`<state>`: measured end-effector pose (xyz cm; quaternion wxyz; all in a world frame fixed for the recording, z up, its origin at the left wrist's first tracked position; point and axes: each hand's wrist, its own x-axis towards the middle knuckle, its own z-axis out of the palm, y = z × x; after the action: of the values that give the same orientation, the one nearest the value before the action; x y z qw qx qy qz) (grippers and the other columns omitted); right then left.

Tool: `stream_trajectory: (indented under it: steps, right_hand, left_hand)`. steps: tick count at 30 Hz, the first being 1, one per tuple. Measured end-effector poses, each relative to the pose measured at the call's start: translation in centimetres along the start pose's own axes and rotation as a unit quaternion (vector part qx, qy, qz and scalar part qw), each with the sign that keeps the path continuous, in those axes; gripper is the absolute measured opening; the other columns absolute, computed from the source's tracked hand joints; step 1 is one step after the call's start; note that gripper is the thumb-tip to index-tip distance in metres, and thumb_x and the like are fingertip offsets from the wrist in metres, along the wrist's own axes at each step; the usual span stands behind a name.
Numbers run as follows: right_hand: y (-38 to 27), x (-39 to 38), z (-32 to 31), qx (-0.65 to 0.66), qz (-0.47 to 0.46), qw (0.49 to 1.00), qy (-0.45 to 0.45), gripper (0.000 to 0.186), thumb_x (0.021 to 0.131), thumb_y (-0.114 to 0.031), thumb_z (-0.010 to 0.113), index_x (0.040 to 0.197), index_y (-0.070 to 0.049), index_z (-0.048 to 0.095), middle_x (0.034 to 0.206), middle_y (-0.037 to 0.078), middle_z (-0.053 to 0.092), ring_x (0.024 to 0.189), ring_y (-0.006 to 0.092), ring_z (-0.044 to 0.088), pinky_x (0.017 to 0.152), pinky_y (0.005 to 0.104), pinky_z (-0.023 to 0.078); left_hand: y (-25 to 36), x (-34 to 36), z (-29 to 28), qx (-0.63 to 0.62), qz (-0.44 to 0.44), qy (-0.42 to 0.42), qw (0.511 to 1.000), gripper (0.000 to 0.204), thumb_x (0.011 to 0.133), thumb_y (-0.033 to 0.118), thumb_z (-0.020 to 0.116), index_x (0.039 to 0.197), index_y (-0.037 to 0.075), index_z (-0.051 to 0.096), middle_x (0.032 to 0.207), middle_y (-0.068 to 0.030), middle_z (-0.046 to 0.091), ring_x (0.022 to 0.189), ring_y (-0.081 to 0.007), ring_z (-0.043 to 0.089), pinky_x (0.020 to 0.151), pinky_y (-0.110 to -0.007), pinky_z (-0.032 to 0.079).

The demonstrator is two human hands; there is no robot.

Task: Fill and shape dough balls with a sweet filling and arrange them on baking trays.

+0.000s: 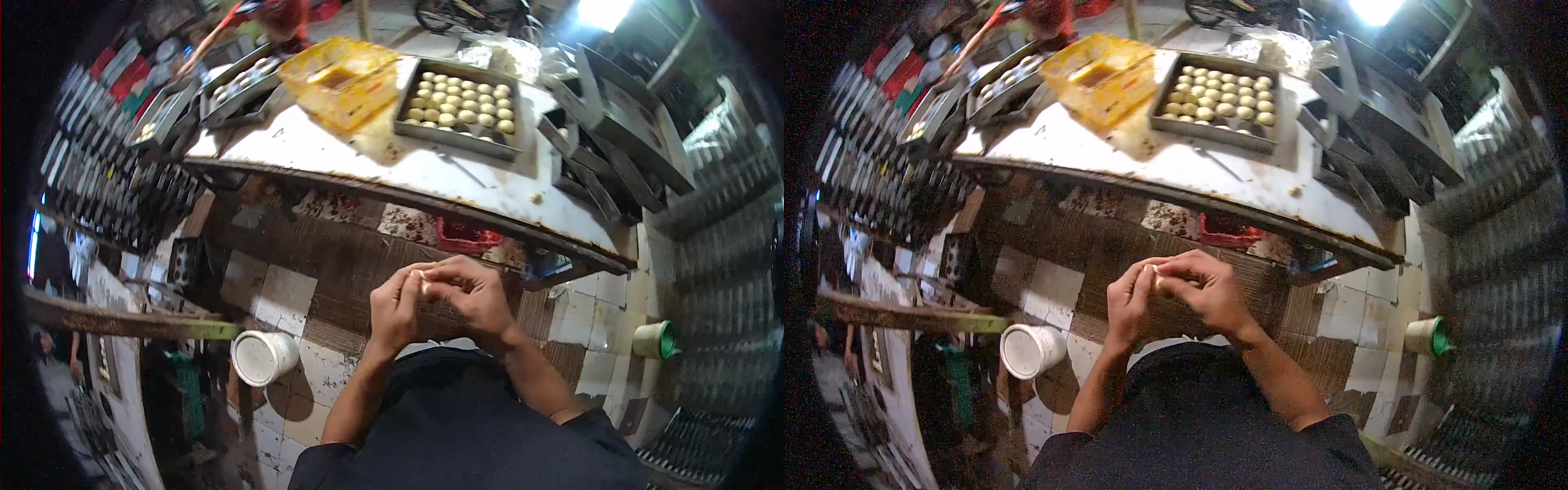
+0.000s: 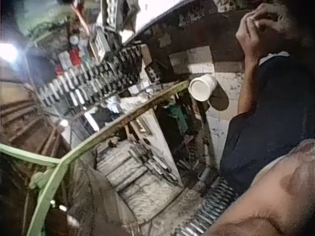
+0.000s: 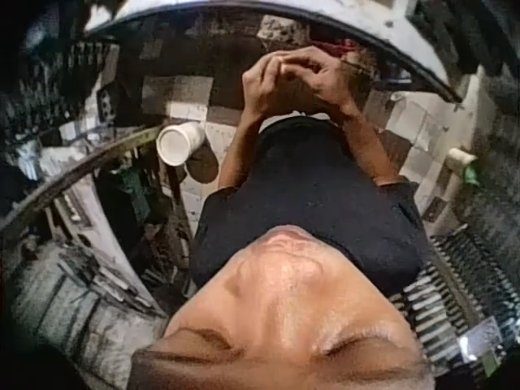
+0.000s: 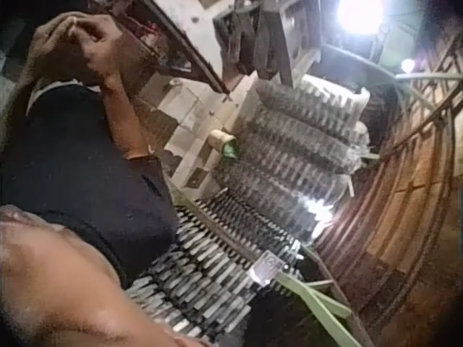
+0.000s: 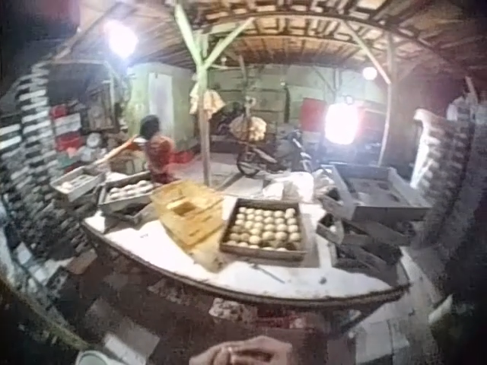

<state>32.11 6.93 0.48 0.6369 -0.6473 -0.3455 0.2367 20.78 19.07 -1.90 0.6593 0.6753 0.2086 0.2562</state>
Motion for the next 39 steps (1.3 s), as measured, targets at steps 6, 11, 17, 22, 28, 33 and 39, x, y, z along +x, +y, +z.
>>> stream_trajectory:
  steps: [6,11,17,22,28,33,39]
  right_hand:
    - [2.5,-5.0,-14.0,0.028,0.083,0.993,0.081,0.013,0.092,-0.004,0.074,0.104,0.001,0.076,0.105,0.008,0.071,0.092,0.0163,0.069,0.082,0.0293,0.056]
    - [3.8,-7.1,-22.8,0.094,0.037,0.987,0.125,0.018,0.088,-0.009,0.081,0.104,-0.003,0.079,0.101,0.003,0.057,0.100,0.0140,0.052,0.091,0.0297,0.043]
    - [5.2,-6.6,-27.5,0.084,-0.050,0.976,0.193,0.034,0.090,-0.013,0.080,0.122,-0.005,0.069,0.108,0.002,0.055,0.100,0.0135,0.053,0.091,0.0294,0.044]
    - [2.4,-2.3,-26.8,0.374,0.077,0.887,0.258,0.055,0.100,-0.016,0.070,0.146,0.001,0.044,0.121,0.005,0.057,0.114,0.0129,0.056,0.099,0.0292,0.045]
    - [2.8,4.7,-30.1,0.438,0.097,0.839,0.309,0.038,0.100,-0.016,0.070,0.133,0.000,0.059,0.112,0.005,0.067,0.100,0.0130,0.063,0.088,0.0293,0.054]
    - [-6.7,12.5,-40.7,-0.310,-0.023,0.891,0.332,0.047,0.088,-0.003,0.068,0.134,0.005,0.062,0.125,0.019,0.071,0.111,0.0251,0.070,0.097,0.0371,0.055]
    - [-6.7,21.3,-49.7,-0.497,0.244,0.820,0.145,0.047,0.096,-0.012,0.066,0.138,0.007,0.056,0.150,0.029,0.049,0.141,0.0406,0.049,0.116,0.0407,0.040]
  left_hand:
    - [-0.7,1.4,13.3,0.054,-0.106,-0.205,0.972,0.042,0.111,0.031,0.046,0.107,-0.004,0.068,0.086,-0.0115,0.068,0.081,-0.0144,0.060,0.073,-0.033,0.050]
    - [1.7,4.4,22.0,-0.013,-0.198,-0.306,0.931,0.039,0.113,0.035,0.043,0.113,-0.001,0.058,0.091,-0.0075,0.063,0.086,-0.0149,0.058,0.077,-0.032,0.049]
    - [4.2,8.0,28.1,0.158,-0.110,-0.451,0.872,0.036,0.112,0.033,0.043,0.118,0.001,0.058,0.097,-0.0131,0.063,0.092,-0.0265,0.060,0.083,-0.038,0.049]
    - [4.3,13.6,31.8,0.258,0.301,-0.360,0.844,0.013,0.097,0.012,0.060,0.102,0.001,0.055,0.097,-0.0167,0.059,0.095,-0.0400,0.057,0.091,-0.053,0.041]
    - [6.4,23.6,33.8,0.124,0.205,-0.427,0.872,0.049,0.103,0.009,0.054,0.150,0.002,0.041,0.146,-0.0198,0.058,0.135,-0.0339,0.054,0.116,-0.051,0.027]
    - [7.1,36.6,28.6,-0.045,0.091,-0.485,0.869,0.066,0.100,0.051,0.059,0.145,0.003,0.052,0.158,-0.0254,0.041,0.145,-0.0379,0.043,0.119,-0.048,0.030]
    - [-13.3,48.6,22.8,0.401,0.030,-0.354,0.845,0.038,0.096,0.029,0.066,0.115,-0.004,0.063,0.105,-0.0296,0.069,0.100,-0.0468,0.064,0.090,-0.052,0.051]
